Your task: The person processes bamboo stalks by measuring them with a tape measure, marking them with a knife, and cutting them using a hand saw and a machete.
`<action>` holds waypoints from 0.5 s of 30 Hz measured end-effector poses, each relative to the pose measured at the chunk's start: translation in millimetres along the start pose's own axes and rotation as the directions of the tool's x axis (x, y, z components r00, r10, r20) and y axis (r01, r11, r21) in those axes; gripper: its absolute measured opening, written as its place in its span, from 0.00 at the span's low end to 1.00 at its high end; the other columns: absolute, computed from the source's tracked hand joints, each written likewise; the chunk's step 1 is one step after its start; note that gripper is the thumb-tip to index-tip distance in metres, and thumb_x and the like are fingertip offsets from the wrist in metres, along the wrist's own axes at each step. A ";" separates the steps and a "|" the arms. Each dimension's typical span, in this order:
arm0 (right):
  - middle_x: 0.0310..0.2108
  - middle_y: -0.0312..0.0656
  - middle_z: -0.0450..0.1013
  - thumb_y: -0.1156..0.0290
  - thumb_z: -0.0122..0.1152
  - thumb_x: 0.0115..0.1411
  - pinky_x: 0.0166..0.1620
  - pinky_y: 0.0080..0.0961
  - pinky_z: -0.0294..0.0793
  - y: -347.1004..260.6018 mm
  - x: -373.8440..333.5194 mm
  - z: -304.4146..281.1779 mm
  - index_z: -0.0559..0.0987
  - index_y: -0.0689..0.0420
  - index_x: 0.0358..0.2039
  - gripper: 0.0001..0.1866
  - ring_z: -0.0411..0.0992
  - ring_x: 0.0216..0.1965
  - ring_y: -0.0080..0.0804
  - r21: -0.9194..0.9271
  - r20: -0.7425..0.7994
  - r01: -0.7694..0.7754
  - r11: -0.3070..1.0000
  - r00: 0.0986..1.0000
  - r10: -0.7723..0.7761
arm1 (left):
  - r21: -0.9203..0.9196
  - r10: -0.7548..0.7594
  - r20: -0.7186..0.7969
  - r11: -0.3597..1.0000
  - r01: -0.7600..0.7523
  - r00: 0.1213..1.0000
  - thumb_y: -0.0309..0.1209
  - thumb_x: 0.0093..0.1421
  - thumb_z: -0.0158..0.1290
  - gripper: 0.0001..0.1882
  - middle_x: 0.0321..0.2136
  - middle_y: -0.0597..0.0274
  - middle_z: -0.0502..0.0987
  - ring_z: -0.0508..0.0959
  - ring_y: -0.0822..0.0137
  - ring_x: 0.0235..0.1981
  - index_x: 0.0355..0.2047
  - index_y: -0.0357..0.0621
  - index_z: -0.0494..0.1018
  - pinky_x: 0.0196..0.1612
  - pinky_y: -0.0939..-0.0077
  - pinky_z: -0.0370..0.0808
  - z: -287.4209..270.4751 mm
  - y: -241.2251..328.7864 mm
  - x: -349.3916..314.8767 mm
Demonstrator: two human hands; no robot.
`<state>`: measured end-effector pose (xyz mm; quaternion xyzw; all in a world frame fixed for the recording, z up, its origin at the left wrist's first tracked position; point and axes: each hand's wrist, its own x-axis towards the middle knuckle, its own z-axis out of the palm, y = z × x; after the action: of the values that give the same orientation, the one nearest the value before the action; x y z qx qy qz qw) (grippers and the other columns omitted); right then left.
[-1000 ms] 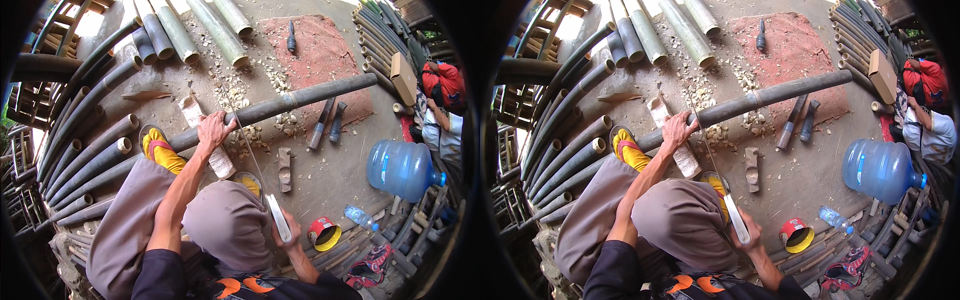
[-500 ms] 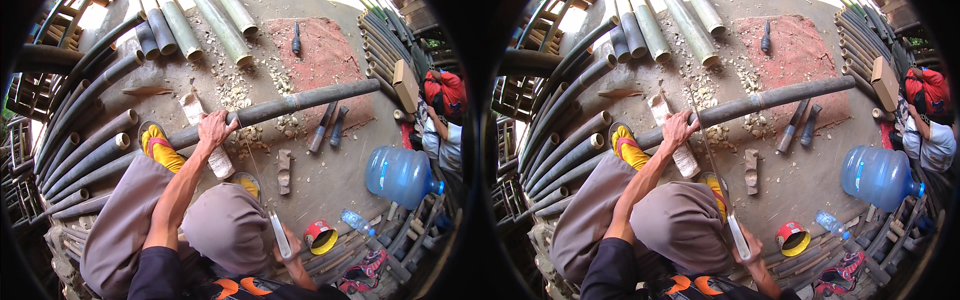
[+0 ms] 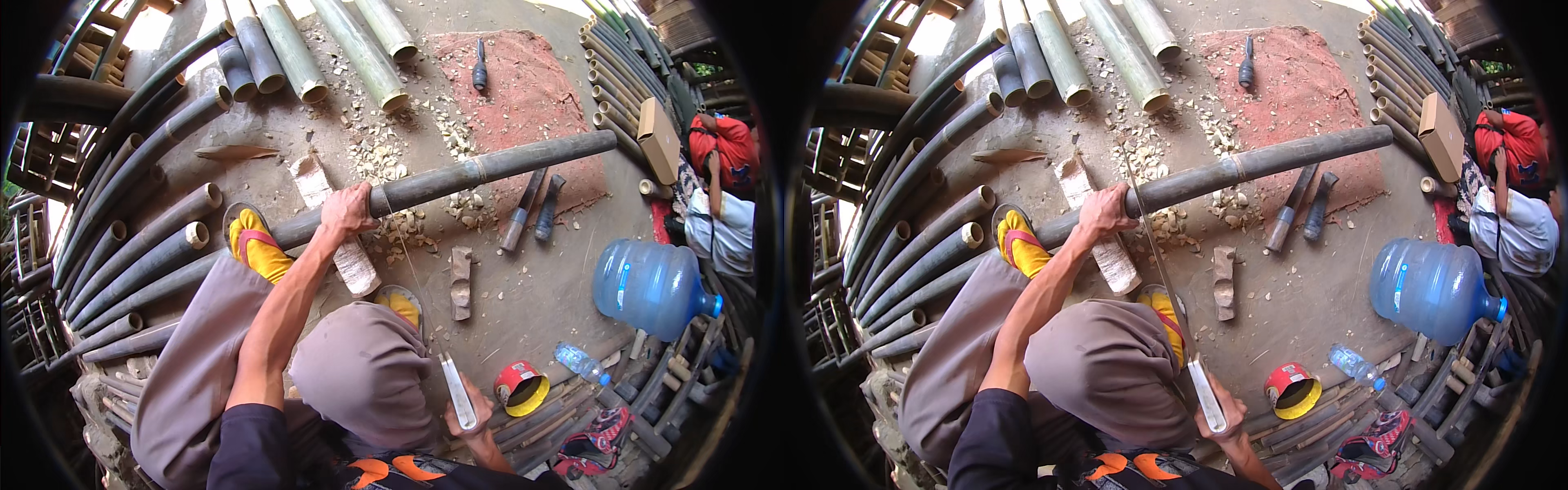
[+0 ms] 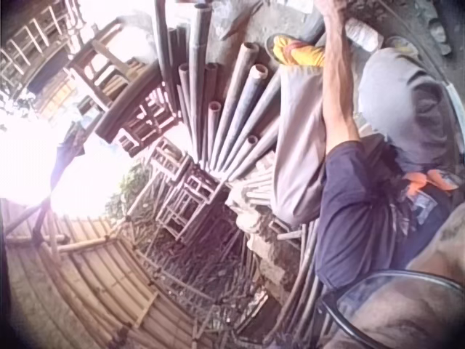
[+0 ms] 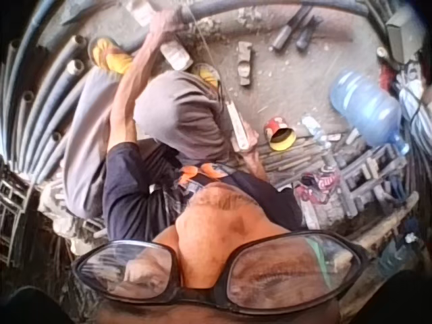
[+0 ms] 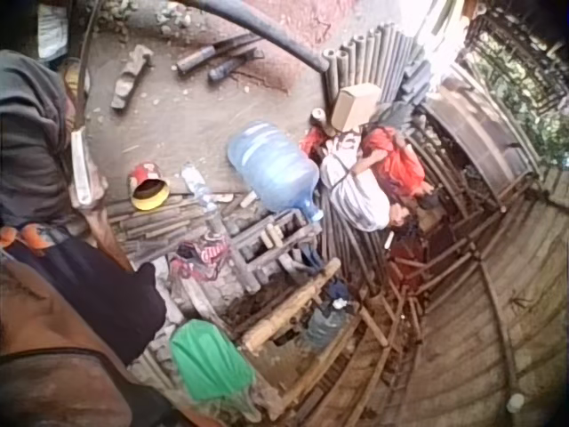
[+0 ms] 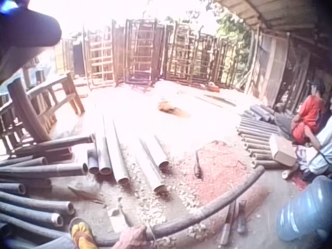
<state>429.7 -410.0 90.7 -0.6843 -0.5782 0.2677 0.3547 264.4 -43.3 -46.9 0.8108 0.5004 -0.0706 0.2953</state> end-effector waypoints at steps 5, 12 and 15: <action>0.44 0.55 0.76 0.79 0.59 0.51 0.33 0.27 0.79 33.8 126.2 64.8 0.70 0.70 0.55 0.28 0.80 0.30 0.35 0.200 -0.082 0.052 0.979 0.996 -0.036 | 0.014 -0.018 -0.085 1.000 0.019 0.996 0.35 0.39 0.62 0.22 0.34 0.50 0.79 0.81 0.49 0.35 0.35 0.40 0.70 0.39 0.57 0.78 5.6 22.4 4.1; 0.44 0.60 0.75 0.78 0.59 0.49 0.44 0.33 0.79 -9.2 -13.4 -9.3 0.74 0.72 0.48 0.24 0.79 0.42 0.47 0.016 0.032 -0.093 0.996 0.995 0.092 | 0.010 -0.067 -0.017 0.998 0.068 0.998 0.34 0.39 0.61 0.22 0.34 0.50 0.79 0.81 0.48 0.33 0.35 0.40 0.70 0.37 0.57 0.78 3.0 9.0 1.8; 0.45 0.60 0.75 0.81 0.56 0.48 0.44 0.32 0.79 -2.6 3.6 0.1 0.73 0.73 0.49 0.25 0.79 0.43 0.48 0.057 -0.033 -0.040 0.998 0.999 0.042 | 0.033 -0.063 -0.069 0.997 0.066 0.996 0.34 0.39 0.61 0.22 0.35 0.50 0.79 0.81 0.48 0.34 0.35 0.40 0.70 0.37 0.56 0.78 5.9 14.1 0.7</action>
<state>428.8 -406.2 92.9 -0.6899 -0.5503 0.2796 0.3782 277.8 -50.7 -46.2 0.8012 0.5348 -0.0613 0.2613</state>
